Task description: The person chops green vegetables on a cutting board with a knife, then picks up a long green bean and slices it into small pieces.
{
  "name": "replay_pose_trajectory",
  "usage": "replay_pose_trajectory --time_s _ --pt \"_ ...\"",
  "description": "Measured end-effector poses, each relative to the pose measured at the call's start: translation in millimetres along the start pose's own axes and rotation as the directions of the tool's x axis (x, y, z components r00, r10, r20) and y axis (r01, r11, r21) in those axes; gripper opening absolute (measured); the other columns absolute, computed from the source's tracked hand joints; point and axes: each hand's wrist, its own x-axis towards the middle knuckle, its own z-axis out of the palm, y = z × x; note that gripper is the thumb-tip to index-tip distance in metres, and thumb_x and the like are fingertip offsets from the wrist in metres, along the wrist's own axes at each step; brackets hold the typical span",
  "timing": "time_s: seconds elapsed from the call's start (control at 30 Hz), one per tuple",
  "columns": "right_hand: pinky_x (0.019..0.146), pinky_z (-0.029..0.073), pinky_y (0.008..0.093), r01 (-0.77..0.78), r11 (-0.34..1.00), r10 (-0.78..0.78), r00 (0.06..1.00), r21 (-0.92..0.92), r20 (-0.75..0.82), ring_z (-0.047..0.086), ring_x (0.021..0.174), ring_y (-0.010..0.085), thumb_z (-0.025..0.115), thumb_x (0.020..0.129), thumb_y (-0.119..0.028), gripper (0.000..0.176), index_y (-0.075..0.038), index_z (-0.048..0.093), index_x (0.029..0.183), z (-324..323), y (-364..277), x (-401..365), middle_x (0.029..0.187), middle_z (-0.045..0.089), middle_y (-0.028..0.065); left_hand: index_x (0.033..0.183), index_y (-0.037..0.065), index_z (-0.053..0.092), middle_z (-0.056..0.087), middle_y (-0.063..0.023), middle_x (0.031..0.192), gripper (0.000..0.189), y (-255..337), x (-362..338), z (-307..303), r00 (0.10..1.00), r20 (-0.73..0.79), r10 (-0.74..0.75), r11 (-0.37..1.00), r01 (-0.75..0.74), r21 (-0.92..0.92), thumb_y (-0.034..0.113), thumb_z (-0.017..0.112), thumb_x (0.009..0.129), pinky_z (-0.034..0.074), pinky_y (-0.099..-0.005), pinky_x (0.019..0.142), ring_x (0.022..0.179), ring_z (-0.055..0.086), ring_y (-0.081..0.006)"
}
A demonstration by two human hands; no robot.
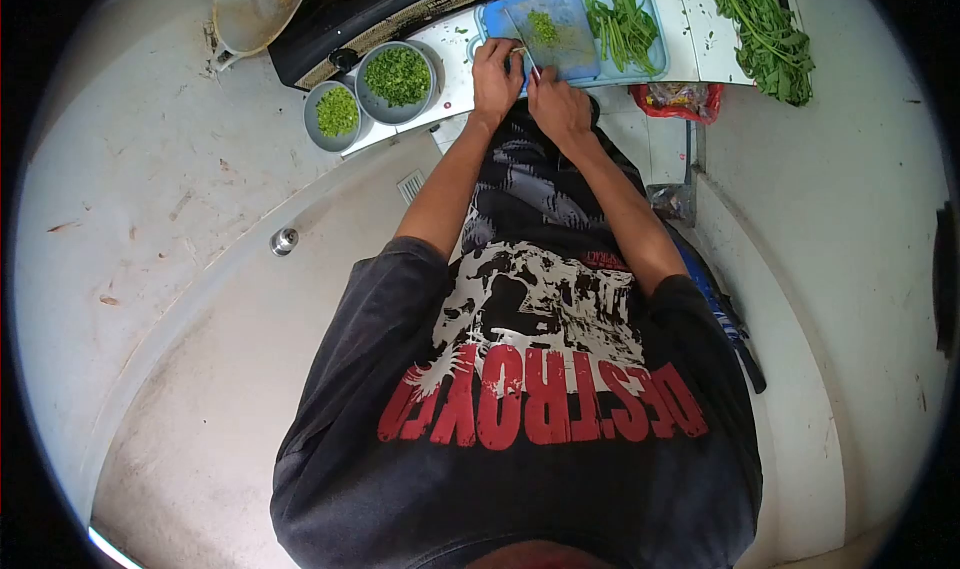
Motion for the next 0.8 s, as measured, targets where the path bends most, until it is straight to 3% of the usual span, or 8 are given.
replay_pose_trajectory --time_s 0.57,0.8 --pt "0.066 0.058 0.0500 -0.024 1.000 0.024 0.999 -0.007 0.030 0.072 0.071 0.0403 0.050 0.100 -0.032 0.037 0.003 0.058 0.091 -0.1 -1.2 4.7 0.074 0.070 0.0252 0.095 0.004 0.072 0.068 -0.0135 0.095 0.011 0.7 1.1 -4.2 0.999 0.018 0.045 0.998 -0.046 0.051 0.006 0.068 0.085 0.051 -0.0411 0.079 0.087 0.063 -0.0335" --pt "0.065 0.058 0.0502 -0.016 0.999 0.018 0.999 -0.052 0.044 0.071 0.069 0.0407 0.053 0.099 -0.033 0.035 0.001 0.060 0.090 -6.2 12.5 -19.6 0.071 0.069 0.0232 0.094 0.004 0.072 0.068 -0.0140 0.092 0.009 4.8 -1.9 -1.5 1.000 -0.021 -0.018 0.999 0.018 0.028 0.008 0.070 0.085 0.050 -0.0413 0.079 0.085 0.062 -0.0338"
